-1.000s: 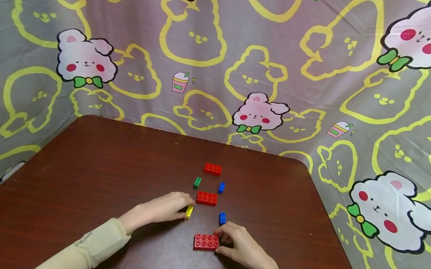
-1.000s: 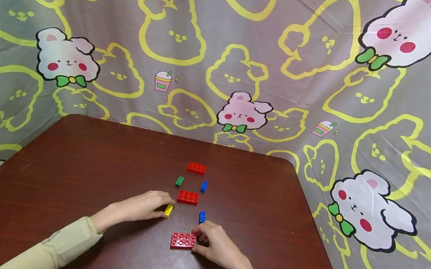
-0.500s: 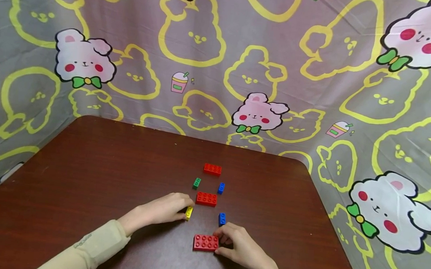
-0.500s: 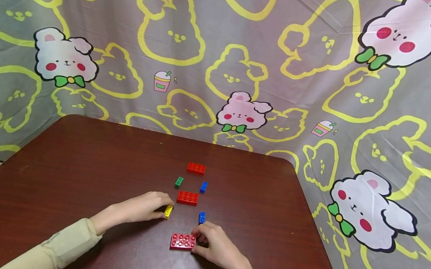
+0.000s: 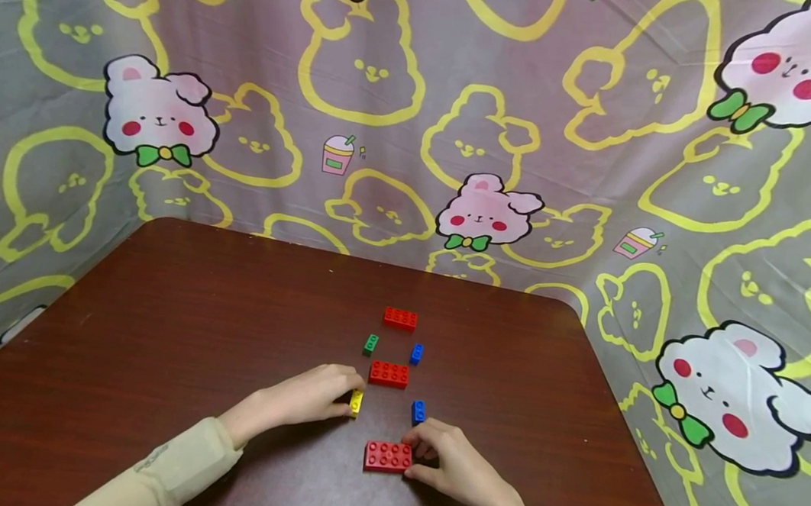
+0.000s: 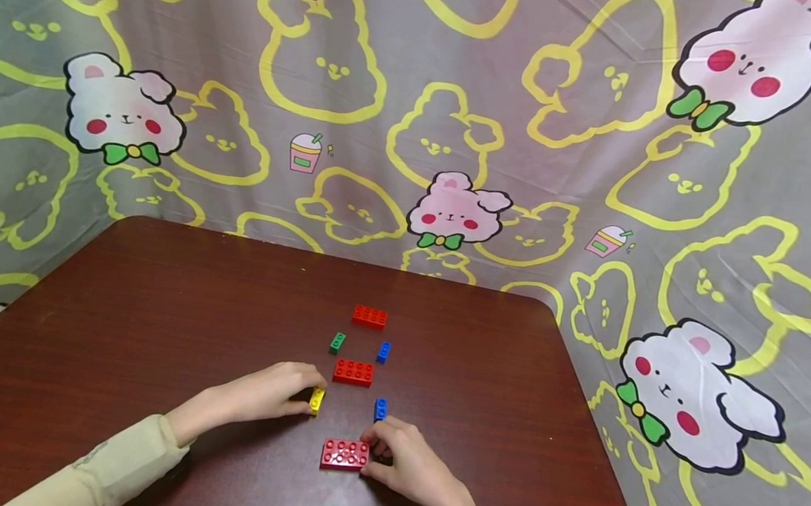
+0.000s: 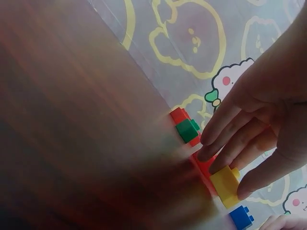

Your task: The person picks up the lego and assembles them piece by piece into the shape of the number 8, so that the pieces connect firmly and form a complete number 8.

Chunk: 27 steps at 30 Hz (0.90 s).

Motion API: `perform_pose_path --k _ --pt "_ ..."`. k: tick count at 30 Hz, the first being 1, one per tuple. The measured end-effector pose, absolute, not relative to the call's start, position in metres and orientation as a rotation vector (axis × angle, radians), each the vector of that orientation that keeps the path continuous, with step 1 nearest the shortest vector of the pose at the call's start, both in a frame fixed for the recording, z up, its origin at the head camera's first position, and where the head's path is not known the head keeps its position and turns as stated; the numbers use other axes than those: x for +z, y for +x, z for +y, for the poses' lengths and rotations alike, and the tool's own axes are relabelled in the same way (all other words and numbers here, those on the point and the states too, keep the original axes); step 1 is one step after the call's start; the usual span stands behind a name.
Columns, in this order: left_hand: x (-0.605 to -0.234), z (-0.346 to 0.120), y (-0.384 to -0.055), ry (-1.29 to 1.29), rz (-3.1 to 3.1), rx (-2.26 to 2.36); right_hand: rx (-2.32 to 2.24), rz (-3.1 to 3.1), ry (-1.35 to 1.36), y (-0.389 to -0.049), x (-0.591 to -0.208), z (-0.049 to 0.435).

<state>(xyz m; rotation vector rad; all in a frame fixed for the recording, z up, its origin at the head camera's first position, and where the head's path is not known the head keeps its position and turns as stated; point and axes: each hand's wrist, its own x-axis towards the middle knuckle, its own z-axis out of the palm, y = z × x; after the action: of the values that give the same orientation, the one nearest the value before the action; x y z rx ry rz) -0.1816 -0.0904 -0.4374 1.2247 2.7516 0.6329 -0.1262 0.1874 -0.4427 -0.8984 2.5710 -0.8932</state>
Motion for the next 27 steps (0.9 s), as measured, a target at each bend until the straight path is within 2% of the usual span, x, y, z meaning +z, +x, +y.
perform_pose_path --k 27 --pt "-0.42 -0.084 -0.159 1.326 2.728 0.635 -0.877 2.571 -0.914 -0.127 -0.441 0.187"
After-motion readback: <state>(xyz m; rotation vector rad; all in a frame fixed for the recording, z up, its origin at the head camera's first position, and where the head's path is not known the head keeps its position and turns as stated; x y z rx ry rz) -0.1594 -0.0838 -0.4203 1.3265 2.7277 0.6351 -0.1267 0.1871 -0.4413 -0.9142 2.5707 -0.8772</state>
